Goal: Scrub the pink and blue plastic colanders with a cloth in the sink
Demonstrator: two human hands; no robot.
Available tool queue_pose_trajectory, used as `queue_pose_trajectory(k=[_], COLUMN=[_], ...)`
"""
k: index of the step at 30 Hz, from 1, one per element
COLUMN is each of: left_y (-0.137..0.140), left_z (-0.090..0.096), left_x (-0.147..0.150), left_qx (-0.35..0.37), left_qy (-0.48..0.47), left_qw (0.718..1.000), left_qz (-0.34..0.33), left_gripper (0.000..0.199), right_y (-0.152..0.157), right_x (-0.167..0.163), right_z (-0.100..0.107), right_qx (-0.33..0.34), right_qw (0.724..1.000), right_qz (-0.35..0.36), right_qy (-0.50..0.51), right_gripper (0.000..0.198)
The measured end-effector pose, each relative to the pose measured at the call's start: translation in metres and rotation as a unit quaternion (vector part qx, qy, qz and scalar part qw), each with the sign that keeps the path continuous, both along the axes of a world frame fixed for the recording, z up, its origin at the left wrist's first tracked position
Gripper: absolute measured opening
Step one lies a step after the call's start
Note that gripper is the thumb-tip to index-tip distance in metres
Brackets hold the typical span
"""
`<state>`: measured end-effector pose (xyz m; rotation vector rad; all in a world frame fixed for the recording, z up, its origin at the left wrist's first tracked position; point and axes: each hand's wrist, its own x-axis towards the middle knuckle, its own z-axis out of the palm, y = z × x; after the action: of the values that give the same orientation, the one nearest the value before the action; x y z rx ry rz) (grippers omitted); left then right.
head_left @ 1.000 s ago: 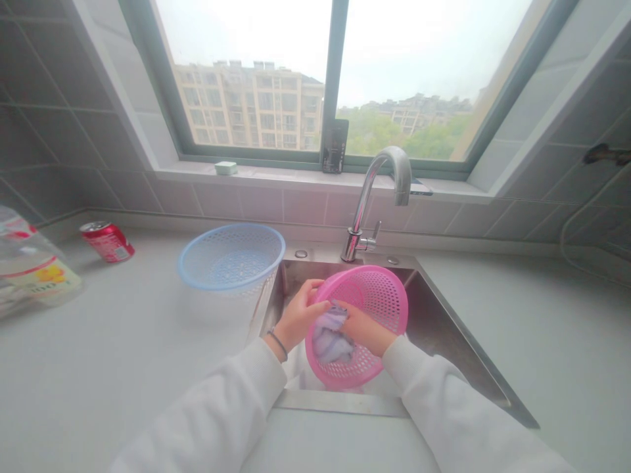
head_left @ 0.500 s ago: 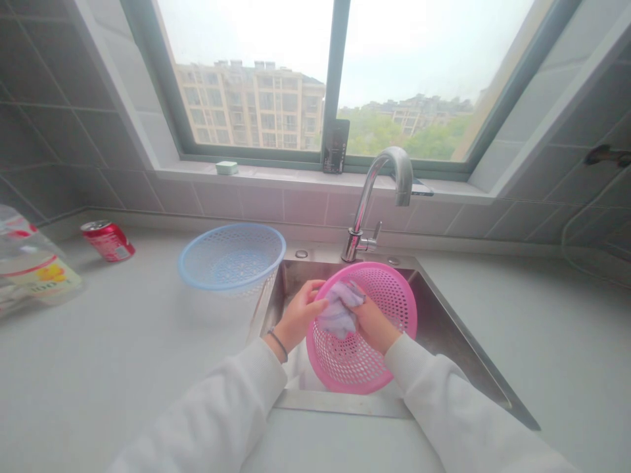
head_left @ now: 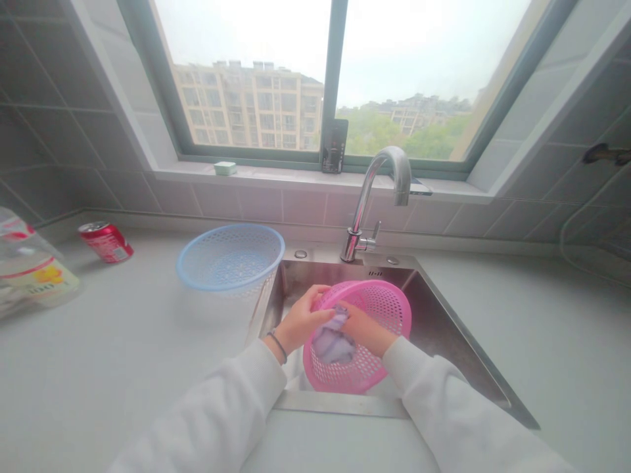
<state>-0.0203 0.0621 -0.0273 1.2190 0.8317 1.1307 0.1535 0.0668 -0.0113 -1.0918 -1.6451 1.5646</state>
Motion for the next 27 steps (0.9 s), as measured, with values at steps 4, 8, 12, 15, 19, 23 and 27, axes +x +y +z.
queue_pose_trajectory(k=[4, 8, 12, 15, 19, 23, 27], left_y=[0.002, 0.003, 0.004, 0.004, 0.003, 0.001, 0.000], left_z=[0.004, 0.007, 0.006, 0.004, 0.003, 0.006, 0.006], left_x=[-0.001, 0.000, 0.000, -0.001, 0.000, 0.001, 0.002], left_qx=[-0.004, -0.015, -0.012, -0.015, -0.016, -0.033, -0.038], left_qy=[-0.019, -0.042, -0.043, -0.042, -0.038, -0.018, -0.010], left_qw=[1.000, 0.999, 0.998, 0.998, 0.999, 0.999, 0.999], left_qz=[0.022, 0.030, 0.034, 0.034, 0.033, 0.025, 0.023], left_gripper=[0.061, 0.059, 0.056, 0.056, 0.055, 0.055, 0.058], right_y=[0.005, 0.011, 0.013, 0.010, 0.004, 0.000, 0.000], right_x=[0.000, 0.002, 0.003, 0.002, 0.001, 0.002, 0.000], right_z=[0.001, -0.001, -0.001, 0.000, -0.001, -0.004, -0.003], right_qx=[-0.036, -0.043, -0.042, -0.032, 0.004, 0.022, 0.043], right_qw=[0.982, 0.956, 0.952, 0.966, 0.996, 0.999, 0.997], right_qz=[-0.103, -0.182, -0.188, -0.158, -0.063, 0.030, 0.041], right_qy=[0.152, 0.226, 0.239, 0.204, 0.068, -0.039, -0.054], right_gripper=[0.032, 0.035, 0.040, 0.040, 0.035, 0.041, 0.035])
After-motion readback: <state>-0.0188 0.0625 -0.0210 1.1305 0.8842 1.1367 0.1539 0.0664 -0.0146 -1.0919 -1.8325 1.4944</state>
